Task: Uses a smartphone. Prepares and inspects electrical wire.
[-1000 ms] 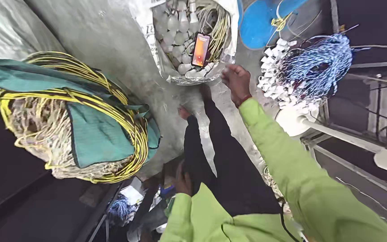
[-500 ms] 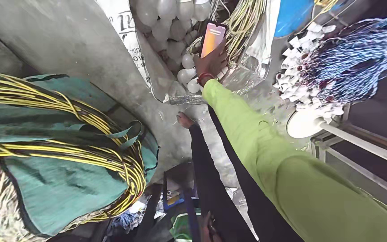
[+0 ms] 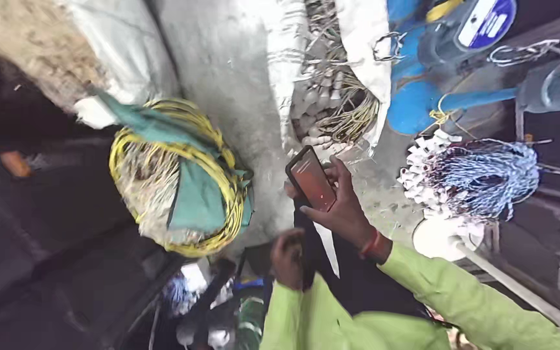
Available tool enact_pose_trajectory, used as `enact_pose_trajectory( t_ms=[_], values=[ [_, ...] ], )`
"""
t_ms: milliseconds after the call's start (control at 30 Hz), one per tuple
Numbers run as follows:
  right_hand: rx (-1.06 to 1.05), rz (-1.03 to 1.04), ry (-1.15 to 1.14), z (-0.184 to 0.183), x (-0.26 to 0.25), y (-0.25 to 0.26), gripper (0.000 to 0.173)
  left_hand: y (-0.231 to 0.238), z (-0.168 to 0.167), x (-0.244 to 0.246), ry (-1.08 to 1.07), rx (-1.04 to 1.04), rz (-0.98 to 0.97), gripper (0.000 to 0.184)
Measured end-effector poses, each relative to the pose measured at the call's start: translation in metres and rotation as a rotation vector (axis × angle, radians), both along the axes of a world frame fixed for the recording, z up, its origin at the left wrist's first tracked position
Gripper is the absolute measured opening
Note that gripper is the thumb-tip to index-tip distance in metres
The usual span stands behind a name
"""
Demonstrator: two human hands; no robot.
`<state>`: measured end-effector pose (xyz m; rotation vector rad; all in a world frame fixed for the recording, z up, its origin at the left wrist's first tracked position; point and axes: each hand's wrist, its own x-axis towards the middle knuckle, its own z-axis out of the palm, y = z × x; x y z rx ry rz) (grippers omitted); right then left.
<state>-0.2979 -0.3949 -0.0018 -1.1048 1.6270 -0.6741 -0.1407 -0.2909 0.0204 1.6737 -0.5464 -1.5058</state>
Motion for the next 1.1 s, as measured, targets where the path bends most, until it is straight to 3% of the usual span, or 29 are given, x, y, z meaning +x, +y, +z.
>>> enact_pose_trajectory(
  t_ms=[100, 233, 333, 433, 533, 600, 800, 900, 967, 1000, 1100],
  values=[
    [-0.126, 0.183, -0.03, 0.103, 0.009, 0.031, 0.115, -0.018, 0.052, -0.006, 0.354, -0.267, 0.209, 0.031],
    [-0.418, 0.291, 0.082, 0.16, 0.028, 0.037, 0.105, -0.027, 0.117, -0.002, 0.715, -0.479, 0.379, 0.031],
    [-0.498, 0.375, 0.1, 0.191, 0.038, 0.039, 0.109, -0.018, 0.152, 0.013, 0.656, -0.451, 0.375, 0.043],
    [-0.307, 0.461, -0.15, 0.223, 0.042, 0.046, 0.11, -0.007, 0.175, 0.028, 0.466, -0.367, 0.436, 0.039],
    [-0.167, 0.424, -0.557, 0.237, 0.051, 0.051, 0.081, 0.008, 0.188, 0.051, 0.45, -0.396, 0.481, 0.039],
    [-0.161, 0.416, -0.598, 0.241, 0.06, 0.06, 0.076, 0.021, 0.193, 0.058, 0.452, -0.429, 0.497, 0.038],
    [-0.227, 0.522, -0.508, 0.239, 0.088, 0.083, 0.098, 0.052, 0.199, 0.071, 0.408, -0.471, 0.558, 0.038],
    [-0.07, 0.661, -0.597, 0.249, 0.088, 0.089, 0.113, 0.067, 0.2, 0.077, 0.396, -0.474, 0.601, 0.038],
    [0.043, 0.725, -0.718, 0.253, 0.084, 0.086, 0.113, 0.073, 0.201, 0.078, 0.37, -0.486, 0.632, 0.039],
    [0.065, 0.743, -0.77, 0.252, 0.083, 0.085, 0.106, 0.076, 0.202, 0.076, 0.356, -0.504, 0.654, 0.039],
    [0.067, 0.76, -0.849, 0.248, 0.082, 0.08, 0.066, 0.084, 0.204, 0.065, 0.25, -0.588, 0.727, 0.04]
  ],
)
